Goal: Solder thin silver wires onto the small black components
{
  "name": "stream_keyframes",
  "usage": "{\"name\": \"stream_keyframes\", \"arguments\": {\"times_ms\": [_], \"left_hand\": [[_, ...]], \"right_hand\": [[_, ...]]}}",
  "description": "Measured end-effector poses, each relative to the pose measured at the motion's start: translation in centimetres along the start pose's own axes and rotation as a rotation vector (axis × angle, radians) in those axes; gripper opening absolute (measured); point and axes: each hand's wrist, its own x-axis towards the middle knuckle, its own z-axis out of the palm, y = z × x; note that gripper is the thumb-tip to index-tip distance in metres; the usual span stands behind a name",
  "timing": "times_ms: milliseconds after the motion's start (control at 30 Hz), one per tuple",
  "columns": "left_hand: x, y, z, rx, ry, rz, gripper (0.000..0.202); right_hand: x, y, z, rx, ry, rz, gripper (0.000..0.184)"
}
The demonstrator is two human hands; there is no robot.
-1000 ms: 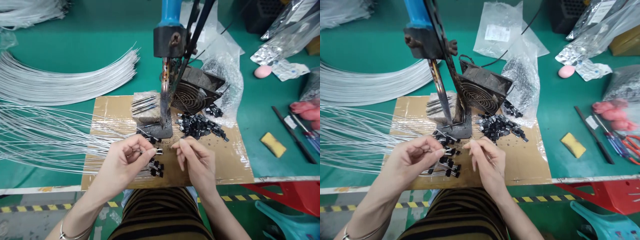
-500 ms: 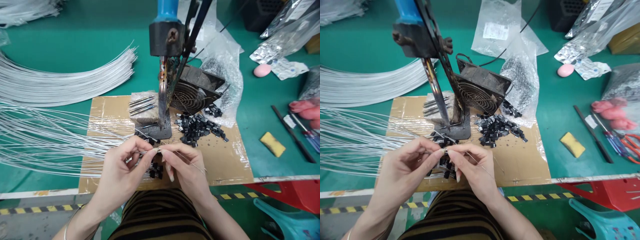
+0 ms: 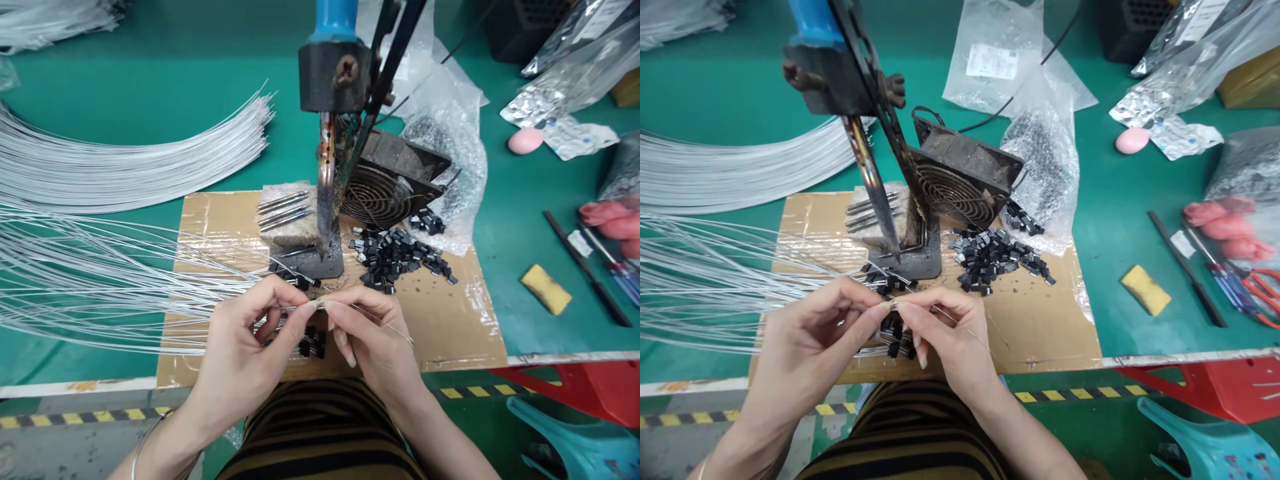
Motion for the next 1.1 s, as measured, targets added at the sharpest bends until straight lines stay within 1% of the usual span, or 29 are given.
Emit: {"name": "stream_keyframes", "arguments": {"times_ms": [167,367,500,600,733,833,1000,1100], "left_hand": [[0.1,0.2,-0.1,-0.003,-0.024,0.001,0.013],[0.2,0.1,-0.3,-0.01,-0.022,0.005,0.011],[0.3,0.2,-0.2,-0.044,-0.004,-0.009,0.011],[0.3,0.3,0.0,-0.054,0.011,-0.019,0.01],[0.2,0.2,0.1,-0.043,0.027,-0.006,0.009],[0.0,0.1,0.2,0.005,0.043,0.025,0.01],[-0.3,-0.1,0.7,0.13,0.111,0.149,0.01],[-0.5,-0.4,1.2,0.117,0.14,0.184,0.013]], "right_hand": [[0.1,-0.3,0.2,0.039,0.015,0.04,0.009],[0.2,-0.5,0.4,0.079,0.019,0.07,0.013],[0.3,-0.4,0.3,0.074,-0.014,0.058,0.011],[0.2,-0.4,0.2,0.079,-0.038,0.047,0.013],[0.2,-0.3,0.3,0.059,-0.011,0.033,0.012],[0.3,-0.2,0.4,0.048,0.018,0.02,0.013],[0.4,-0.1,0.6,0.083,0.029,0.034,0.012],[0.5,-0.1,0.9,0.112,0.057,0.055,0.012]]}}
